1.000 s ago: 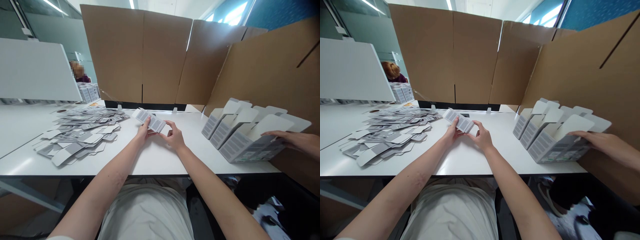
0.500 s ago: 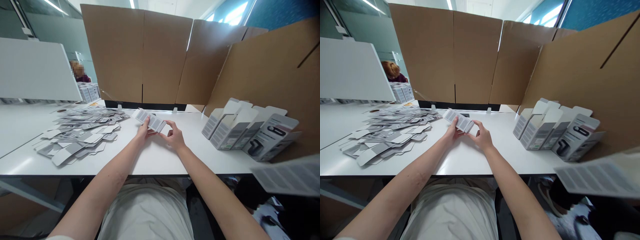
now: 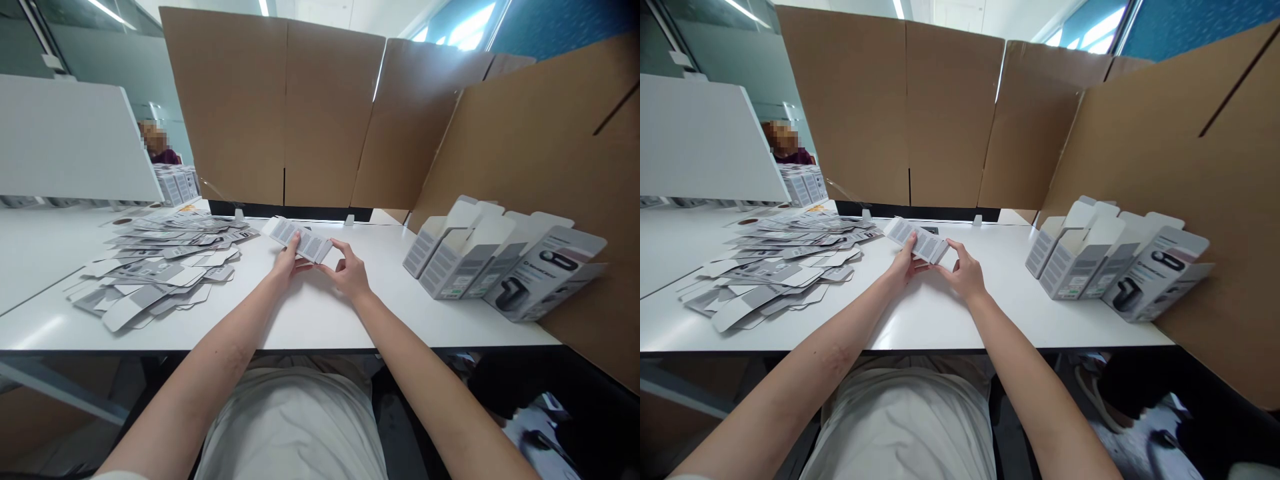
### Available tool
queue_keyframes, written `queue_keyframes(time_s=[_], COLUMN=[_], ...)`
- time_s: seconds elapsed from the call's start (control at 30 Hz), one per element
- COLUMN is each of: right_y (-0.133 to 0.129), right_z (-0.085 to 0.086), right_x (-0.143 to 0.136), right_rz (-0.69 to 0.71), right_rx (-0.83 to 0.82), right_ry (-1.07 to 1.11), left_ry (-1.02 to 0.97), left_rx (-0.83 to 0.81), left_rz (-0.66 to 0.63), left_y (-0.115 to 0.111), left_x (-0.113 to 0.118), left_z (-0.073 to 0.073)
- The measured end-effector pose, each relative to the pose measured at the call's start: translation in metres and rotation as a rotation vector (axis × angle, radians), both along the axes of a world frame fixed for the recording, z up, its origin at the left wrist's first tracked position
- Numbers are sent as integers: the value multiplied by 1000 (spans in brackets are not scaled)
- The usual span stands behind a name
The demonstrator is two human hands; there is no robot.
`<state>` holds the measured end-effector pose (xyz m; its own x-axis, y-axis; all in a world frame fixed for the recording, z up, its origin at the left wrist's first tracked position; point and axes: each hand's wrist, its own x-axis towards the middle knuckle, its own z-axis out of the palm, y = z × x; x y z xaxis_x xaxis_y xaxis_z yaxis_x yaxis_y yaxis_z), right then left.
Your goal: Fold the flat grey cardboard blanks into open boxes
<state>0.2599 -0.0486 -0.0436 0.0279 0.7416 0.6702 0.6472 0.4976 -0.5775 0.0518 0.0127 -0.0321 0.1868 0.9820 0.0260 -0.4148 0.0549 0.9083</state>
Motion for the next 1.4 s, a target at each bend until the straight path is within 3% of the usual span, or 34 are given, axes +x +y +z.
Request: queue_keyframes(time_s=[0.3, 0.57, 1.4], right_y=[3, 4, 6], right_z=[-4, -4, -5], right_x=[2, -1, 3], right_rz=[26, -34, -28], right_rx=[29, 43, 60], right_ry=[-40, -60, -34], left_ry=[22, -5, 33], left_rx=[4, -2, 46], left_rz=[26, 53, -1], left_y=[-1, 3, -3], left_x=[-2, -1, -1], left_z=[1, -1, 0])
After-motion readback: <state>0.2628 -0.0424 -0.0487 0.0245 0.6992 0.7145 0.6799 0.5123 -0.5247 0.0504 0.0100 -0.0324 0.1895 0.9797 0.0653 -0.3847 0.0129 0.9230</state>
